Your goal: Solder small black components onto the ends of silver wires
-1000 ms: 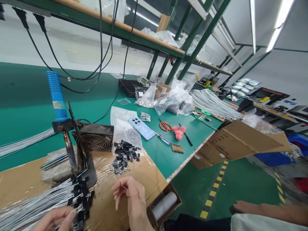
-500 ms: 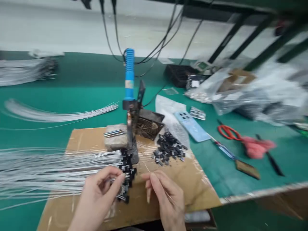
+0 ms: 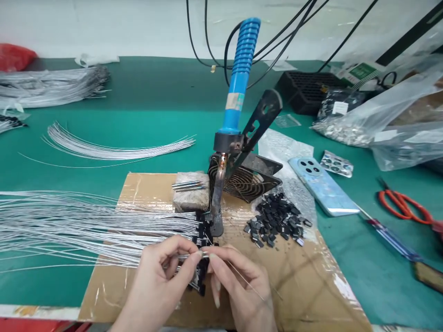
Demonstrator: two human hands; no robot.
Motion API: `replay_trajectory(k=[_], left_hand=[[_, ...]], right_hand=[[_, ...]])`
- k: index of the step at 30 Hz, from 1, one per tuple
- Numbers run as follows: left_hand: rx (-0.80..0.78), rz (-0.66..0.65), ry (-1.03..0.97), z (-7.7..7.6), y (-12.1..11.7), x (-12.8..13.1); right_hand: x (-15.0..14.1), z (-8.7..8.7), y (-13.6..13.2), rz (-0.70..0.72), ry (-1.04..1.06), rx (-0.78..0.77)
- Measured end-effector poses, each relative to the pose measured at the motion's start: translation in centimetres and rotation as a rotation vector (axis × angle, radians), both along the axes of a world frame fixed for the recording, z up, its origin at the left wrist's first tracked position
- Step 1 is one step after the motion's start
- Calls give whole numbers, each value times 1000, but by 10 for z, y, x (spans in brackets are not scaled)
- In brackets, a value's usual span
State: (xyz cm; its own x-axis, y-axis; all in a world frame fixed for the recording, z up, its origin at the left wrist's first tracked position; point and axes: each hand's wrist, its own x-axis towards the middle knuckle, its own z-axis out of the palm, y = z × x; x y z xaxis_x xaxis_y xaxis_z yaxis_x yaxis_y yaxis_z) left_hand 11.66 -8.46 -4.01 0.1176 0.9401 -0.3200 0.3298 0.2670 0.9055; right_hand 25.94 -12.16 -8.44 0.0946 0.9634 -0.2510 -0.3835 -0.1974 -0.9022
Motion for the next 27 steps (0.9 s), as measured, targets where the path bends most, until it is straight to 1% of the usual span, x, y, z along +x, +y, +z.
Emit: replay_trajectory(k=[2,5,9,13,17,24,27], left_hand=[[2,-10,17,1,0,1],[14,-55,40,-1,0,1],[24,-117,45,-5,0,-2],[24,-128,58,-8,-1,-4],[12,-144,60,-8,-1,-4],[-64,-194,4,-1,2,-6],[-70,-195,-1,-1,2,-6]], right_hand=[[-1,2,0,-36,14,-53],[-2,4,0,-51,50,-83],[0,0,-1,-18,70,-77],[3,-2,-2,11,74,-71],[8,-1,1,49,105,-65],[23,6,5,191,125,-135],[25,7,5,214,129,-137]])
